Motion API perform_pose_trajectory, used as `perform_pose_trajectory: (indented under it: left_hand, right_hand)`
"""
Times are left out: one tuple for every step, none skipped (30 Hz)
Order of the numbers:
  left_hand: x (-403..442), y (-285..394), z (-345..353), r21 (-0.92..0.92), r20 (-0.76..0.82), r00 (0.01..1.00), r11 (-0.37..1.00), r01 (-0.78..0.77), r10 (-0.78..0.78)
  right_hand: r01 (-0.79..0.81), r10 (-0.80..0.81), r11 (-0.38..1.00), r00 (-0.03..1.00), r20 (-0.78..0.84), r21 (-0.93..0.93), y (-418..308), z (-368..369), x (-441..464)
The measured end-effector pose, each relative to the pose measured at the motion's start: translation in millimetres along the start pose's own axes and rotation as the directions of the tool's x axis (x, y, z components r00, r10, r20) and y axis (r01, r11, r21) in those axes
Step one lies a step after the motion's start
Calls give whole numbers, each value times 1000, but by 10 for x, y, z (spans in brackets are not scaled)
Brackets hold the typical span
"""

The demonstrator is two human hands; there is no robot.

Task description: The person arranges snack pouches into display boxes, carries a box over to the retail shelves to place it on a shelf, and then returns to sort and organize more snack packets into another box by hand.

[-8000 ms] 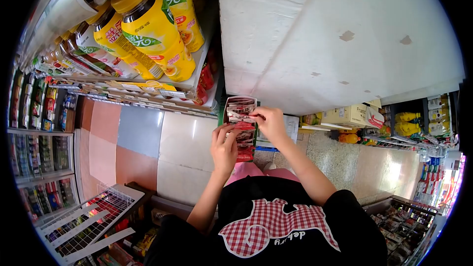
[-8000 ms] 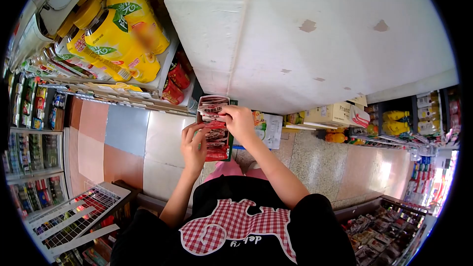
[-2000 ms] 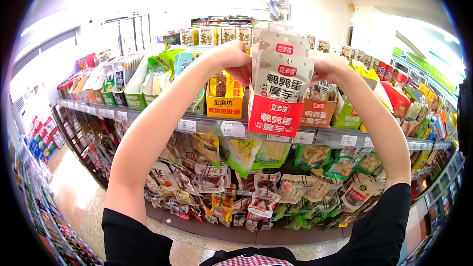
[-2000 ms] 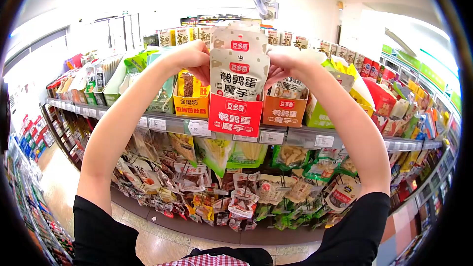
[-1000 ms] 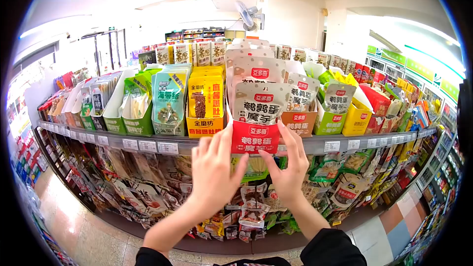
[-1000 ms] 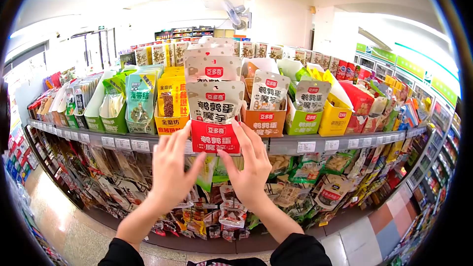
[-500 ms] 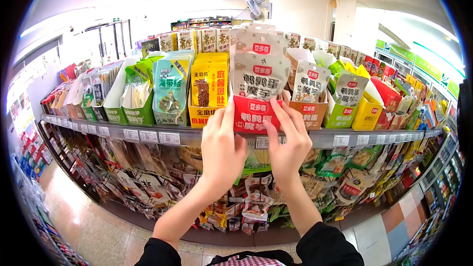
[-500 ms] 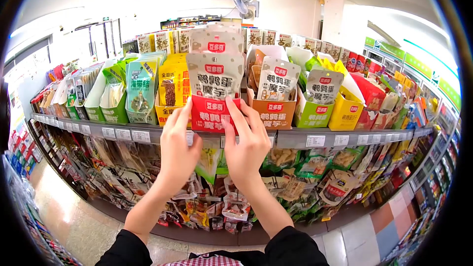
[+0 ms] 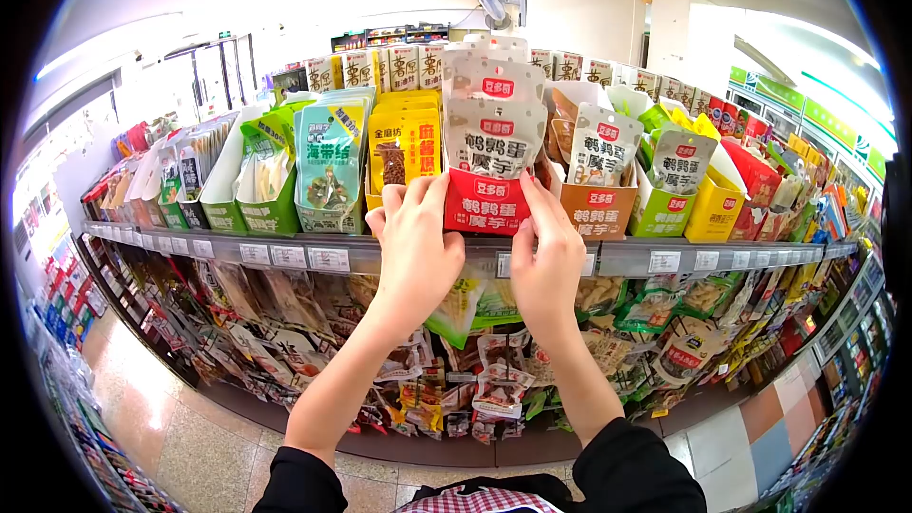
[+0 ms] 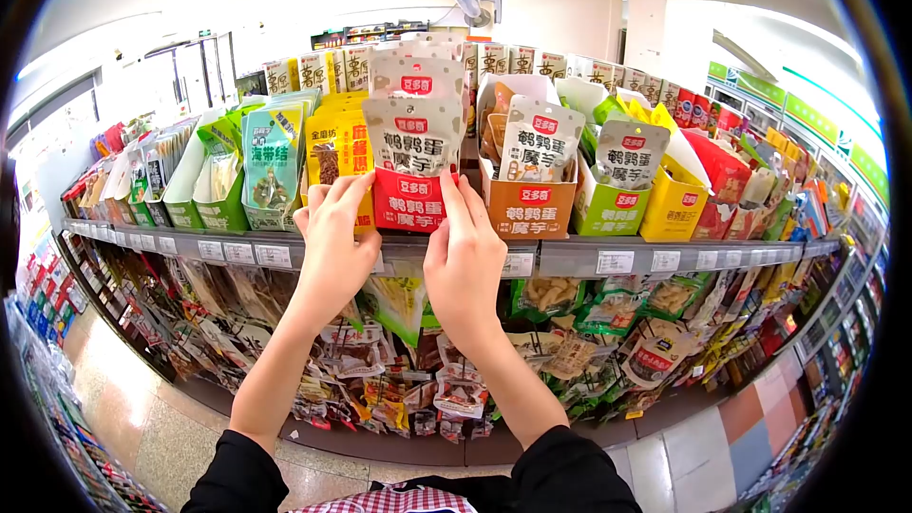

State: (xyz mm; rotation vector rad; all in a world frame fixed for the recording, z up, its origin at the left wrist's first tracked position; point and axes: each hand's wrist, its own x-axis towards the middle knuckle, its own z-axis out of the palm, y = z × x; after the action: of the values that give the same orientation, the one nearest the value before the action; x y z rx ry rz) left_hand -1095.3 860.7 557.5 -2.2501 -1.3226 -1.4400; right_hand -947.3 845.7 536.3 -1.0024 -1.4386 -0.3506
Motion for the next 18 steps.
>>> perform_pose_trajectory:
  left_hand:
    - [-17, -9, 7, 17, -6, 1000, 1000, -11, 11]
    - [-29, -21, 10, 43, 9, 1000, 999, -20, 19]
    - [-42, -33, 13, 68, 25, 999, 997, -29, 27]
    - [-61, -37, 20, 93, 42, 999, 995, -38, 35]
    - [-84, -34, 31, 110, 23, 998, 992, -53, 51]
    - [-113, -28, 44, 128, 3, 998, 990, -66, 67]
    - [-136, -22, 54, 146, -18, 996, 986, -78, 82]
    - [-156, 0, 68, 145, -52, 995, 986, -77, 85]
    - [-174, 32, 86, 144, -85, 993, 987, -75, 88]
    - [-183, 52, 100, 143, -117, 989, 987, -74, 91]
    - [-182, 55, 108, 164, -125, 986, 982, -91, 112]
    - [-174, 57, 122, 185, -132, 982, 977, -109, 134]
    - [-166, 56, 136, 205, -139, 978, 971, -126, 156]
    - [-156, 41, 152, 205, -132, 978, 970, -133, 162]
    - [-144, 12, 171, 204, -126, 978, 969, -140, 168]
    - [-141, -16, 190, 203, -120, 977, 968, -148, 175]
    - [-146, -42, 211, 214, -121, 978, 966, -144, 173]
    - [-150, -70, 229, 224, -120, 978, 964, -142, 172]
  right_hand:
    - [-21, 21, 1000, 1000, 18, 9, 5, -3, -18]
    - [-43, 43, 999, 998, 36, 17, 10, -8, -38]
    - [-66, 65, 998, 996, 54, 24, 13, -14, -56]
    - [-39, 40, 999, 998, 57, -6, 10, -24, -69]
    - [-30, 30, 1000, 998, 56, -1, 22, -25, -85]
    - [-20, 20, 1000, 998, 56, 4, 43, -20, -105]
    - [-9, 9, 1000, 998, 56, 10, 53, -16, -119]
    - [-8, 8, 1000, 998, 62, 7, 46, -21, -131]
    - [-7, 7, 1000, 998, 68, 4, 31, -29, -142]
    - [-7, 7, 1000, 997, 75, 1, 17, -33, -149]
    - [-27, 26, 1000, 996, 82, 8, 1, -32, -154]
    - [-46, 45, 999, 995, 88, 13, -15, -31, -157]
    - [-66, 64, 998, 993, 96, 18, -22, -31, -163]
    - [-38, 38, 999, 994, 100, -10, -9, -26, -170]
    - [-9, 13, 999, 994, 105, -39, 15, -15, -176]
    - [20, -12, 998, 994, 111, -67, 32, -13, -180]
    - [24, -15, 997, 994, 110, -78, 29, -11, -184]
    - [27, -17, 996, 994, 108, -89, 16, 2, -189]
